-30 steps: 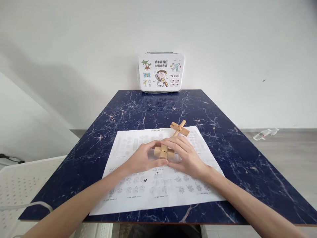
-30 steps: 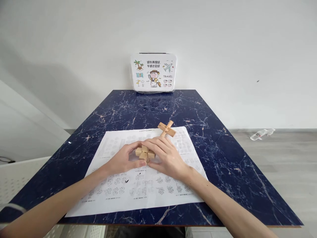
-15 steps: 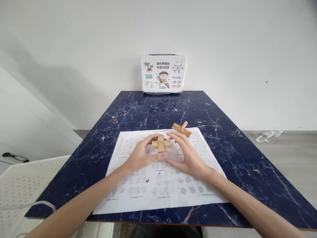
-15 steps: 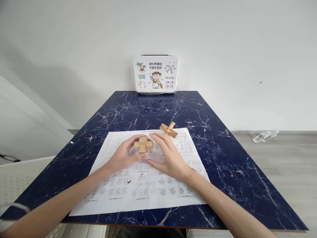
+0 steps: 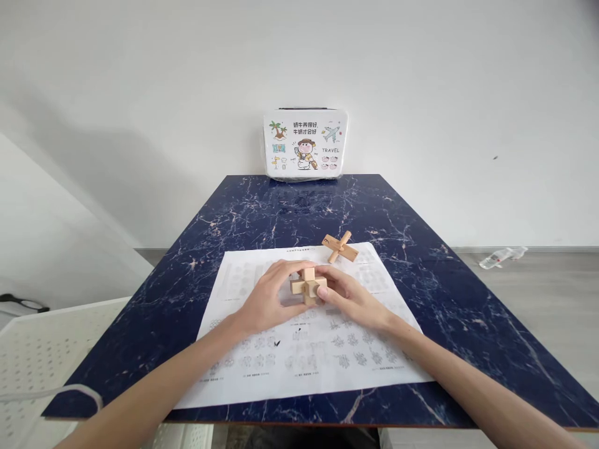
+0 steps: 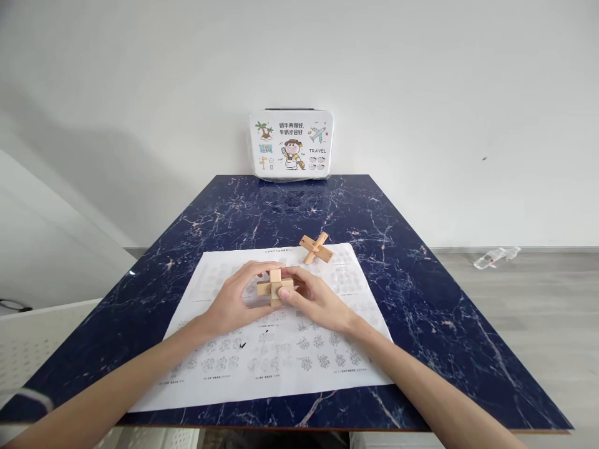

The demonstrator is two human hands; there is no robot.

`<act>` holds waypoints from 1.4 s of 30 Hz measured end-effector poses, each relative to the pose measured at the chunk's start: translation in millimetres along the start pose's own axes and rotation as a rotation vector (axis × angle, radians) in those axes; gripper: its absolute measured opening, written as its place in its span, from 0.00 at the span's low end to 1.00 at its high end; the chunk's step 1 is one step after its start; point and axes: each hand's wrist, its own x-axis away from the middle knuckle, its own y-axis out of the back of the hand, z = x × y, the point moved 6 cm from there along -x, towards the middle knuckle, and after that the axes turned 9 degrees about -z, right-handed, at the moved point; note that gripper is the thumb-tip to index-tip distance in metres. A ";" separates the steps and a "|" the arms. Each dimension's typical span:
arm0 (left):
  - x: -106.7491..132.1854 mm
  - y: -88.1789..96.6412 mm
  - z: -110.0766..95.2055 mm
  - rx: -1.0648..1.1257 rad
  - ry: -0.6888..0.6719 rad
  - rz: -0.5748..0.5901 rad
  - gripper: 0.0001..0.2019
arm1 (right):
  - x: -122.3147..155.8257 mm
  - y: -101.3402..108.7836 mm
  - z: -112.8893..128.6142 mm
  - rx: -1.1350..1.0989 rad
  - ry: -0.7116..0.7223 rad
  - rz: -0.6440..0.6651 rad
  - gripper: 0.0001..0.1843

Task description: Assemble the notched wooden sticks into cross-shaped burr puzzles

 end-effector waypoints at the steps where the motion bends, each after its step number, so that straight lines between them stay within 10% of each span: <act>1: -0.1 0.0 -0.2 -0.002 -0.007 0.000 0.30 | -0.1 0.2 -0.6 -0.005 -0.004 -0.002 0.24; 24: -0.5 -1.8 -4.5 -0.040 -0.102 0.017 0.30 | 1.4 7.0 -0.1 0.027 0.052 -0.053 0.25; 42: 1.9 -6.9 15.3 0.202 0.276 0.095 0.41 | 1.8 12.8 7.5 0.224 0.055 -0.184 0.17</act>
